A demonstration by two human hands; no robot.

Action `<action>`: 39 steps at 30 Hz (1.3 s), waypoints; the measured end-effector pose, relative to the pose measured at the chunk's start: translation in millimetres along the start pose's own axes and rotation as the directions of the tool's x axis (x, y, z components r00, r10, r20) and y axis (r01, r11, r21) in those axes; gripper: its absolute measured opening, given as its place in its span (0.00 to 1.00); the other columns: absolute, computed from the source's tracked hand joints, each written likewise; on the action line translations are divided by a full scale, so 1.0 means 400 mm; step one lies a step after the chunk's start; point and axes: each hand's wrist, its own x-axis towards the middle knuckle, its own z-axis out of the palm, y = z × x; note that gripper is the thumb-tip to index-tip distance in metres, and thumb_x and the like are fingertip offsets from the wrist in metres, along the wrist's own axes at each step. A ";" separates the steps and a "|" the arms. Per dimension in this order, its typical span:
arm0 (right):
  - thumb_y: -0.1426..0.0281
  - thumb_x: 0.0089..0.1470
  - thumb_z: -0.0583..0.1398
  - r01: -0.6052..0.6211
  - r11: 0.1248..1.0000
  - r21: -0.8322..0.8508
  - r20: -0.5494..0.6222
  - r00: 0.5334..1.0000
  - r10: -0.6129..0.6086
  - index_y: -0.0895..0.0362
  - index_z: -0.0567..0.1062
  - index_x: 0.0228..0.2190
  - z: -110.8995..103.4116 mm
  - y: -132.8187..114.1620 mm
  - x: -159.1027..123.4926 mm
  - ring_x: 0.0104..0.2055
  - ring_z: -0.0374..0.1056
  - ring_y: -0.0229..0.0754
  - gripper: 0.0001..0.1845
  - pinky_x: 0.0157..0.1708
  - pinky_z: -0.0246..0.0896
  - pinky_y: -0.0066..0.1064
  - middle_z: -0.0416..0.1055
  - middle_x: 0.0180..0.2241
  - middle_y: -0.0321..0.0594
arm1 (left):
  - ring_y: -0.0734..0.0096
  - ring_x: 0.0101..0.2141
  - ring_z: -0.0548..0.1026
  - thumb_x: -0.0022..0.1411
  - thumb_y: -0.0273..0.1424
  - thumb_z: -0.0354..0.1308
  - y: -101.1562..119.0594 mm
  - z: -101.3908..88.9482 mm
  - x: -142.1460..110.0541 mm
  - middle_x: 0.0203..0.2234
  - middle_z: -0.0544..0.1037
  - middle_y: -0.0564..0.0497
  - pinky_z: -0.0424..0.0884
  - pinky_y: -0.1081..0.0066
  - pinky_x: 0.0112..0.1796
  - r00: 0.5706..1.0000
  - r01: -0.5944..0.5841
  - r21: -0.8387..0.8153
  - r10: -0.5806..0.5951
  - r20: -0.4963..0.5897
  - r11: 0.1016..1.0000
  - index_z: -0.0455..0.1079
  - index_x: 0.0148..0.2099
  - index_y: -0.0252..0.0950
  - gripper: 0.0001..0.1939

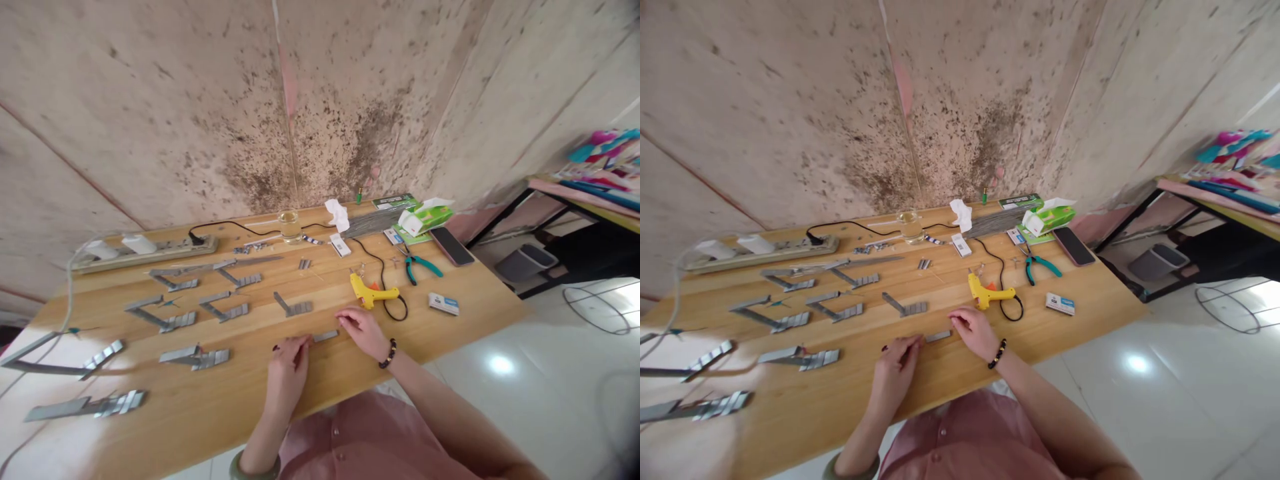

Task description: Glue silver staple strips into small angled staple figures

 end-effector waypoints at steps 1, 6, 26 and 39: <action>0.71 0.59 0.55 0.003 1.000 -0.003 0.002 1.000 -0.003 0.55 0.77 0.36 -0.001 -0.002 0.000 0.35 0.70 0.39 0.10 0.37 0.67 0.31 0.75 0.35 0.41 | 0.65 0.32 0.77 0.64 0.29 0.50 0.000 0.000 0.001 0.30 0.80 0.48 0.72 0.67 0.34 1.000 -0.005 0.004 0.005 0.000 1.000 0.74 0.39 0.36 0.11; 0.72 0.59 0.55 0.028 1.000 -0.014 0.016 0.999 -0.027 0.56 0.77 0.35 -0.006 -0.016 0.003 0.37 0.71 0.40 0.10 0.37 0.66 0.30 0.75 0.34 0.41 | 0.66 0.32 0.78 0.64 0.30 0.50 -0.009 0.003 0.002 0.30 0.80 0.48 0.73 0.68 0.35 0.999 -0.030 0.015 0.031 -0.015 0.999 0.74 0.39 0.36 0.11; 0.72 0.59 0.55 0.031 0.999 0.020 0.038 0.999 -0.032 0.55 0.77 0.37 -0.010 -0.002 0.000 0.38 0.70 0.40 0.10 0.39 0.66 0.32 0.74 0.35 0.41 | 0.65 0.33 0.77 0.65 0.31 0.49 0.000 0.002 -0.002 0.32 0.79 0.46 0.73 0.67 0.35 0.999 0.038 0.066 -0.037 -0.020 0.997 0.73 0.44 0.35 0.12; 0.73 0.58 0.56 0.042 0.999 -0.003 0.029 0.999 -0.042 0.56 0.76 0.35 -0.012 -0.021 0.007 0.37 0.70 0.40 0.08 0.39 0.66 0.31 0.75 0.34 0.41 | 0.65 0.33 0.78 0.64 0.32 0.51 -0.009 0.000 0.004 0.32 0.80 0.47 0.73 0.67 0.35 1.000 -0.026 0.044 0.027 -0.012 0.999 0.74 0.41 0.37 0.11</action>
